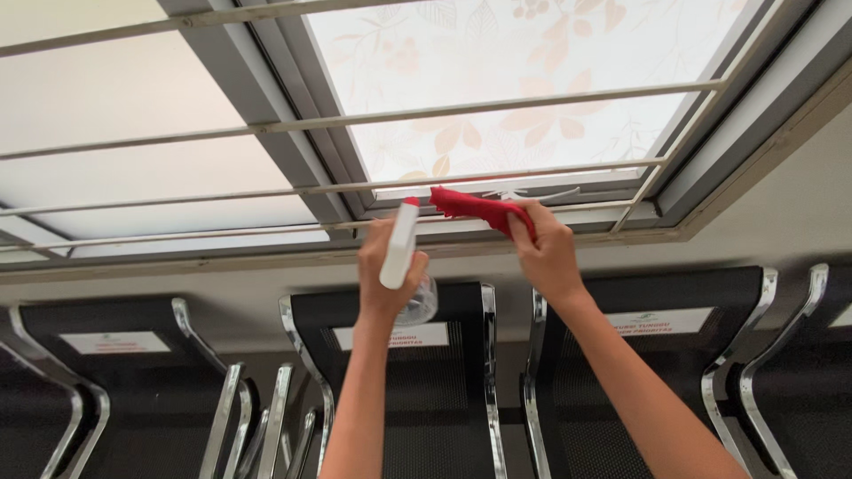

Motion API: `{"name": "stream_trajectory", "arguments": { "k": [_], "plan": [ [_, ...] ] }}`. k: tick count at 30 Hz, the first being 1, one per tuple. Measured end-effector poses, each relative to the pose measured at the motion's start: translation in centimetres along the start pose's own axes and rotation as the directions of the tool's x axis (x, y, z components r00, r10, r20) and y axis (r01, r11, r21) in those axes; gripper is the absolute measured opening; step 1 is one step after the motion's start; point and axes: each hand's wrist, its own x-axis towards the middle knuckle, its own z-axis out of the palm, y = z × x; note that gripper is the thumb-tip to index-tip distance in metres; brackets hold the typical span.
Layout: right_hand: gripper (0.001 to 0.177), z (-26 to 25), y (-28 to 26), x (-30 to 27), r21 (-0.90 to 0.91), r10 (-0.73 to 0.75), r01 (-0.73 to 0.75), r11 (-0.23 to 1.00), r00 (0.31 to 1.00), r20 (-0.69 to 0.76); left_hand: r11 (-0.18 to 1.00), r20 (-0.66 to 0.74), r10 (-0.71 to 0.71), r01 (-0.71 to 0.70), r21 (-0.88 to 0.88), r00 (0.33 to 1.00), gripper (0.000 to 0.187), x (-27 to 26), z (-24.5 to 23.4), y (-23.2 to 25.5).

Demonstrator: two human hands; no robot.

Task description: The person cleans a patterned window using a spray bottle and a red cloth, spraying the glass and wiping the surface repeatedly.

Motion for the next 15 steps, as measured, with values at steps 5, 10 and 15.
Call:
{"name": "stream_trajectory", "arguments": {
  "k": [5, 10, 15],
  "plan": [
    [0.024, -2.8, 3.9, -3.2, 0.779, 0.01, -0.23, 0.583, 0.961, 0.277, 0.959, 0.301, -0.058, 0.138, -0.249, 0.952, 0.06, -4.3, 1.6, 4.6],
    [0.023, -7.1, 7.3, -7.5, 0.712, -0.001, -0.418, 0.564, 0.862, 0.507, 0.601, 0.492, -0.101, 0.447, -0.663, 0.865, 0.079, -7.0, 3.2, 10.4],
    [0.029, -12.6, 7.8, -10.1, 0.601, -0.021, -0.368, 0.71, 0.841, 0.54, 0.522, 0.638, -0.136, 0.602, -0.604, 0.758, 0.088, -8.0, 5.2, 15.4]
  ]
}}
